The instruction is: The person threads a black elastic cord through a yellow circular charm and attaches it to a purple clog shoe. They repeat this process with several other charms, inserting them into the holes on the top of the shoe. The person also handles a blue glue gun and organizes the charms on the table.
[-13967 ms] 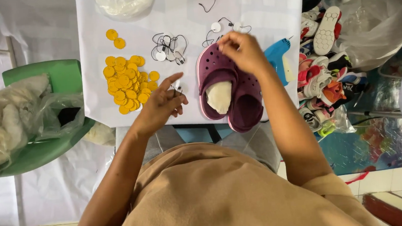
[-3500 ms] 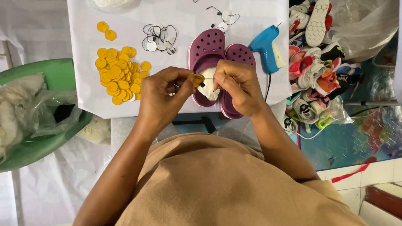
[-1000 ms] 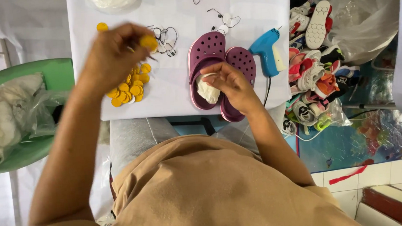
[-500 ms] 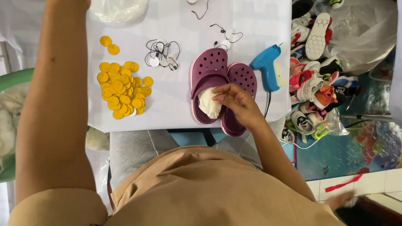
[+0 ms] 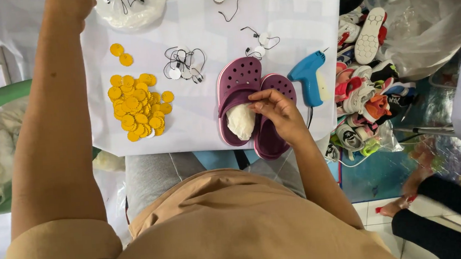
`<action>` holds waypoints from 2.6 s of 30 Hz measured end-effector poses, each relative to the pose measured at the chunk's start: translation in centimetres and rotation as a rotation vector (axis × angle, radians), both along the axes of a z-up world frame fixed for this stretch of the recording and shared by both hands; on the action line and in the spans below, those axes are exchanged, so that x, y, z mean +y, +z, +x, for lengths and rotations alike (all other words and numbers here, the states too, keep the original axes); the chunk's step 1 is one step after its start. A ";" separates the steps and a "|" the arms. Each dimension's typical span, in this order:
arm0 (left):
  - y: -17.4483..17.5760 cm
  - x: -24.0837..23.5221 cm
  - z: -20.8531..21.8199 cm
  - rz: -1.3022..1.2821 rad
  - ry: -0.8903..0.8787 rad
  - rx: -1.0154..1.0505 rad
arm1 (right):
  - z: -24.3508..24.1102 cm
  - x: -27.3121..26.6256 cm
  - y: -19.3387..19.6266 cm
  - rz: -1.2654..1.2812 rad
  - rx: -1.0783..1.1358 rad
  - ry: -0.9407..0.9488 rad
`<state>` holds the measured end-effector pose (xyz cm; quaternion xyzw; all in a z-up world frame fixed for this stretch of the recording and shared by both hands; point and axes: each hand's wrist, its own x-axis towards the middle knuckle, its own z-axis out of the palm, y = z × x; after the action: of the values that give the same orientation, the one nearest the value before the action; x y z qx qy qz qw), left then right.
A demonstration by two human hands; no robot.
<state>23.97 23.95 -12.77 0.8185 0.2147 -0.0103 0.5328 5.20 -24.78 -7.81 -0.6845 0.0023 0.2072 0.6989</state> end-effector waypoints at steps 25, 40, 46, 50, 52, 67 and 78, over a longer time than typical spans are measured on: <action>-8.5 -2.5 0.6 -0.052 0.179 0.150 | 0.3 0.1 0.6 -0.026 0.022 0.039; 3.2 -13.5 -9.2 0.200 0.055 -0.492 | 12.6 -3.3 -1.2 -0.826 -0.370 -0.074; 5.8 -15.5 -19.5 0.119 -0.050 -0.297 | 16.5 -4.9 -8.1 -1.153 -0.298 -0.006; 5.7 -14.8 -23.6 0.060 -0.019 -0.199 | 16.6 -4.2 -7.4 -1.140 -0.312 -0.076; 6.0 -15.0 -23.9 0.018 -0.009 -0.209 | 15.8 -3.1 -5.0 -1.046 -0.370 -0.111; 11.5 -25.9 -20.1 -0.013 -0.375 -0.457 | 1.7 6.4 9.4 -0.540 -0.609 0.040; 10.1 -24.5 -22.1 -0.086 -0.397 -0.381 | -1.1 4.8 9.3 -0.402 -0.647 0.024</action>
<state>1.84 -0.56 -2.68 0.8084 -0.0544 0.0303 0.5854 4.12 -20.00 1.52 -0.8380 -0.1859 -0.0162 0.5127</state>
